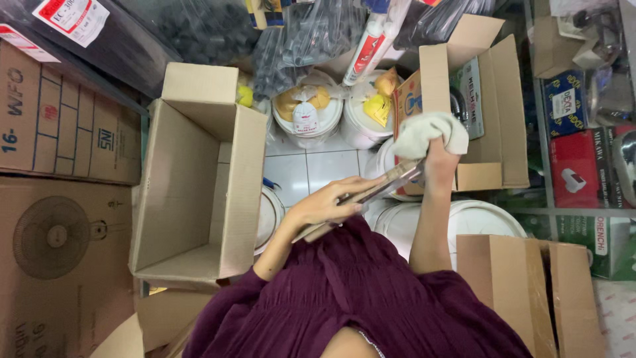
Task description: The person wipes various packaged items, including a soldering iron and a power cable, with a cloth and places them into a cardboard box.
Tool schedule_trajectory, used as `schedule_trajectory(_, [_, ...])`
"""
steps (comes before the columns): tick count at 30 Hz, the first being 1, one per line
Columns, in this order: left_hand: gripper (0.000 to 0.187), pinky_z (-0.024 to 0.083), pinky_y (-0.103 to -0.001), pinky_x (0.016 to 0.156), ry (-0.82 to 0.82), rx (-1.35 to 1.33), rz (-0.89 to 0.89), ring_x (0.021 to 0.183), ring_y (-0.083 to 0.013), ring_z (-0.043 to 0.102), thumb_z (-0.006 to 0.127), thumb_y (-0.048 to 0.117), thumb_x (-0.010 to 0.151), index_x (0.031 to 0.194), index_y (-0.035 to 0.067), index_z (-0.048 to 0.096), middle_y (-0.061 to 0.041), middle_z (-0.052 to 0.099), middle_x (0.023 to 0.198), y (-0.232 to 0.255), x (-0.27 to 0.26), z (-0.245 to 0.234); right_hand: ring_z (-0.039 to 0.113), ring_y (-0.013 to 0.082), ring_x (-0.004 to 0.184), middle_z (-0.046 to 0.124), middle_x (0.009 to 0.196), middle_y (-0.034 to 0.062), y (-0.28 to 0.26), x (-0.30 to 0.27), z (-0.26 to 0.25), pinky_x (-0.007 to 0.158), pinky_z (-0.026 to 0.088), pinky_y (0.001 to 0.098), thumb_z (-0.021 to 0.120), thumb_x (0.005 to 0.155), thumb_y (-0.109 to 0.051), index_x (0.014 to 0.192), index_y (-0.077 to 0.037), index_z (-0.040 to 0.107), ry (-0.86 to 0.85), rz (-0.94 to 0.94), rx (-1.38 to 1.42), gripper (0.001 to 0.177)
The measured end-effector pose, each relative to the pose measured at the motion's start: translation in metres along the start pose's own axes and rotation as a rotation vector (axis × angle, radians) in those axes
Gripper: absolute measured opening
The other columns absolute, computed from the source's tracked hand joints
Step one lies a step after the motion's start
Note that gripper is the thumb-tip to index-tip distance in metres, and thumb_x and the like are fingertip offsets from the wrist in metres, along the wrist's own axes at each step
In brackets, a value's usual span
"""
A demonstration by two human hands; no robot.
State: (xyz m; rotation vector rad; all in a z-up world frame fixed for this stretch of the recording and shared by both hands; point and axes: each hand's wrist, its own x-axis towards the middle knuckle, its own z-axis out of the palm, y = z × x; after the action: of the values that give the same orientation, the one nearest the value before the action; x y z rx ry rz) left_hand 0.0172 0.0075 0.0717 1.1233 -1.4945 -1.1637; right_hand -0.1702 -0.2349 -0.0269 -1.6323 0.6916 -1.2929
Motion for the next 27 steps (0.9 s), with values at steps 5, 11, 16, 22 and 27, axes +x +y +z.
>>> schedule_trajectory(5, [0.074,0.054,-0.041,0.089,-0.104,-0.054,-0.263,0.099,-0.03,0.06,0.056,0.029,0.091,0.163,0.02,0.04,-0.016,0.058,0.133,0.002,0.0,-0.001,0.07,0.0204,0.11,0.067,0.123,0.0106,0.04,-0.006,-0.014,0.097,0.058,0.0366,0.05,0.105,-0.021,0.131,-0.002,0.056,0.299,0.279,0.294,0.032])
schedule_trajectory(11, [0.07,0.042,-0.038,0.108,-0.053,-0.129,0.046,0.122,-0.0253,0.054,0.057,0.036,0.1,0.163,0.009,0.04,-0.018,0.057,0.143,-0.023,-0.012,-0.006,0.07,0.0271,0.112,0.068,0.122,0.0104,0.002,0.019,-0.043,0.101,0.06,0.0453,0.042,0.11,-0.04,0.13,-0.007,0.055,0.377,0.279,0.752,0.041])
schedule_trajectory(16, [0.078,0.044,-0.031,0.113,0.143,-0.371,0.116,0.129,-0.0192,0.059,0.059,0.048,0.101,0.158,-0.002,0.043,-0.013,0.062,0.145,-0.051,-0.017,0.005,0.068,0.0239,0.102,0.07,0.12,0.0077,-0.028,-0.035,-0.003,0.087,0.054,0.0414,0.047,0.103,-0.048,0.133,-0.007,0.057,0.126,0.389,0.627,0.052])
schedule_trajectory(22, [0.083,0.055,-0.03,0.083,-0.024,-0.734,-0.016,0.095,-0.0185,0.068,0.06,0.055,0.095,0.151,-0.005,0.046,-0.017,0.066,0.128,-0.038,-0.018,0.006,0.066,0.0197,0.11,0.065,0.118,0.0059,-0.012,-0.093,0.043,0.098,0.054,0.0403,0.05,0.107,-0.045,0.136,-0.007,0.053,0.033,0.708,0.648,0.048])
schedule_trajectory(27, [0.077,0.056,-0.031,0.081,-0.039,-0.726,-0.024,0.091,-0.0195,0.067,0.058,0.052,0.097,0.147,-0.006,0.049,-0.019,0.067,0.126,-0.022,-0.016,-0.001,0.062,0.0154,0.113,0.064,0.125,0.0038,-0.004,-0.089,0.042,0.098,0.051,0.0348,0.05,0.108,-0.045,0.138,-0.009,0.055,0.075,0.612,0.634,0.047])
